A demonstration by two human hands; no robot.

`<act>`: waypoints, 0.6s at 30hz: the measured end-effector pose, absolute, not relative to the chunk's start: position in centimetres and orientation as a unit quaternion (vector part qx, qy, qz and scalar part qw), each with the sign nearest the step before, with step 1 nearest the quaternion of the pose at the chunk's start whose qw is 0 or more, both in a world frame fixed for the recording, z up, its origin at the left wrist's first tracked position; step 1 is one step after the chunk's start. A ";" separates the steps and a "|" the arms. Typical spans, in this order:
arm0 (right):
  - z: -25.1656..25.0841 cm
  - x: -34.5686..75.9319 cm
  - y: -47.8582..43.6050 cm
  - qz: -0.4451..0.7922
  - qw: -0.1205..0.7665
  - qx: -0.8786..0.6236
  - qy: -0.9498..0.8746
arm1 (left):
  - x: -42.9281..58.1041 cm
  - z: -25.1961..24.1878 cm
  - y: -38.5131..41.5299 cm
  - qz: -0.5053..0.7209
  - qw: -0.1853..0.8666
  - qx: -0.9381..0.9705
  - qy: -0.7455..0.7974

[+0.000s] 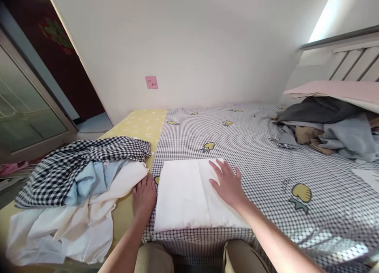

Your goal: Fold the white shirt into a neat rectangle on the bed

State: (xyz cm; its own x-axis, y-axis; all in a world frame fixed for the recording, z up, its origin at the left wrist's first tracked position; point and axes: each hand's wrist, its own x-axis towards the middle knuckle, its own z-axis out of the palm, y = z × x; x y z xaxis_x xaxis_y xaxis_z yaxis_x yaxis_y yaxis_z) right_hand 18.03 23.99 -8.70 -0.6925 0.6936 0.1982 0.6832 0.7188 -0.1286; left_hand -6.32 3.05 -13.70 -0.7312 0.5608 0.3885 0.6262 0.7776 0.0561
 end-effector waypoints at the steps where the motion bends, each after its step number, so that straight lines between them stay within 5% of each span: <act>1: -8.4 18.7 22.5 0.016 0.123 -0.332 -0.935 | -6.3 -13.7 3.0 -0.092 0.178 -0.320 -0.926; 9: -11.5 20.5 14.9 0.054 -0.003 -0.199 -0.978 | -6.1 -13.3 3.1 -0.092 0.184 -0.320 -0.925; 18: -13.3 19.5 16.3 0.089 0.039 -0.185 -0.978 | -7.4 -13.4 2.5 -0.094 0.172 -0.327 -0.925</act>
State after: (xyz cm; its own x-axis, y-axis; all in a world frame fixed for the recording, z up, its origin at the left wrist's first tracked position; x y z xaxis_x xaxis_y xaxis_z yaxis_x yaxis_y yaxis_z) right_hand 19.54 16.32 -13.26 -0.9287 0.3682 0.0443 0.3541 0.9159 -0.1891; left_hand -7.40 2.54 -13.38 -0.7274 0.5723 0.3787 0.6367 0.7687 0.0612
